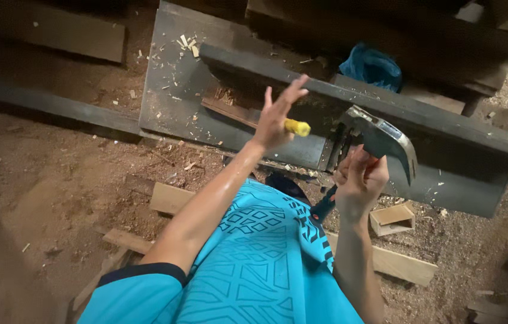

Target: The person uses a chisel and hammer to carve a small wooden block placed on a metal beam. The person repeatedly strikes the chisel to remove wood shavings from the block.

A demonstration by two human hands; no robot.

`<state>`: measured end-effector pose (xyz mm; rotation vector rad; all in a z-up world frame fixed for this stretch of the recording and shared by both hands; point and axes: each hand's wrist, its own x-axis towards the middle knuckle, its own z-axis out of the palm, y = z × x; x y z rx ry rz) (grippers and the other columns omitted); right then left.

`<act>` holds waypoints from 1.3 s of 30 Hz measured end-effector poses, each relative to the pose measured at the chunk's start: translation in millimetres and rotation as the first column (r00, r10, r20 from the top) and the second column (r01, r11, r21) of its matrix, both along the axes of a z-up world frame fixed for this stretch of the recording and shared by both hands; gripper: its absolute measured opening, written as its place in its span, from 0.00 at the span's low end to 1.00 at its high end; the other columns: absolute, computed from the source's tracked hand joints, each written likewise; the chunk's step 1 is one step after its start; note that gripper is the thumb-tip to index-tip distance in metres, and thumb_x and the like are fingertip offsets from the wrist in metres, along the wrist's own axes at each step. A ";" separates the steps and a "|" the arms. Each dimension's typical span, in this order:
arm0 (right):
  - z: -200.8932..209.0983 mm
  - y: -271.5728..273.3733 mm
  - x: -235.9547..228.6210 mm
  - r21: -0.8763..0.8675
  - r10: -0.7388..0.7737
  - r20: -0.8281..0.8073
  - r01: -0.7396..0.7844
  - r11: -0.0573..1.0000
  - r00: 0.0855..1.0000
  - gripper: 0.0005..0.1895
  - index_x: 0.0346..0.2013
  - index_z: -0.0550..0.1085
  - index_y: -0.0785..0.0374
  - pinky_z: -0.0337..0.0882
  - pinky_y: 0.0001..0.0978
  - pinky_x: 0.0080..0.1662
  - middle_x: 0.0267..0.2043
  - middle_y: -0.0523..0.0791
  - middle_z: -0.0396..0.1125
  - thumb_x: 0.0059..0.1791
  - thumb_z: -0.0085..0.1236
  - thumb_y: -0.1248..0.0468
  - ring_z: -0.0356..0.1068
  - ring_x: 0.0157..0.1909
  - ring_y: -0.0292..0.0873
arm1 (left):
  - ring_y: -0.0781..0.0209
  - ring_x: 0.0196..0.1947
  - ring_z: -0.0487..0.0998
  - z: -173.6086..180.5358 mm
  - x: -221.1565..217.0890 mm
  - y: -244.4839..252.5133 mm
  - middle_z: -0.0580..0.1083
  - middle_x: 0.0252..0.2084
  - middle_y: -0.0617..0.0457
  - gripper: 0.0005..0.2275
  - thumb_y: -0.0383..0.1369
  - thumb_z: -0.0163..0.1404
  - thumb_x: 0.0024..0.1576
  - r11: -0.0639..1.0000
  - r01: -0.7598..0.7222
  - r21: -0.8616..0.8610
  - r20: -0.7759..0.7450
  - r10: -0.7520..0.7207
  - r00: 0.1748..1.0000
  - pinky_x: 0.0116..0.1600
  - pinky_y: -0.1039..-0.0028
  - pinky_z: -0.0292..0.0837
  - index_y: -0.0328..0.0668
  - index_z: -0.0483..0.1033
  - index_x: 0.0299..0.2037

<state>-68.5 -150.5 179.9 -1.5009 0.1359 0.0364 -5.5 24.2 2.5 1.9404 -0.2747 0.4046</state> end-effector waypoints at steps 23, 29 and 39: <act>-0.9 -15.5 -6.3 0.047 0.055 0.034 -0.057 0.997 0.998 0.14 0.41 0.62 0.60 0.50 0.22 0.26 0.30 0.38 0.53 0.60 0.52 0.54 0.50 0.26 0.29 | 0.47 0.62 0.71 -8.5 14.4 46.3 0.79 0.57 0.58 0.10 0.23 0.65 0.45 0.975 0.050 0.216 0.078 -0.069 0.995 0.64 0.38 0.57 0.49 0.77 0.29; -7.1 -21.3 -14.1 0.102 0.088 -0.001 -0.088 0.991 0.996 0.14 0.39 0.61 0.59 0.49 0.21 0.27 0.28 0.38 0.53 0.62 0.50 0.55 0.49 0.26 0.28 | 0.52 0.32 0.82 -14.3 2.0 38.0 0.81 0.36 0.52 0.07 0.24 0.59 0.43 0.988 0.081 0.130 0.033 -0.086 0.996 0.36 0.69 0.77 0.45 0.80 0.31; -9.2 -30.5 -7.4 0.081 0.137 0.020 -0.138 0.987 0.990 0.13 0.41 0.62 0.60 0.51 0.22 0.26 0.28 0.36 0.52 0.62 0.48 0.55 0.50 0.25 0.28 | 0.56 0.21 0.79 -30.2 13.9 -26.6 0.77 0.24 0.52 0.05 0.28 0.59 0.52 0.998 0.030 0.057 -0.021 -0.029 0.999 0.30 0.70 0.75 0.47 0.76 0.26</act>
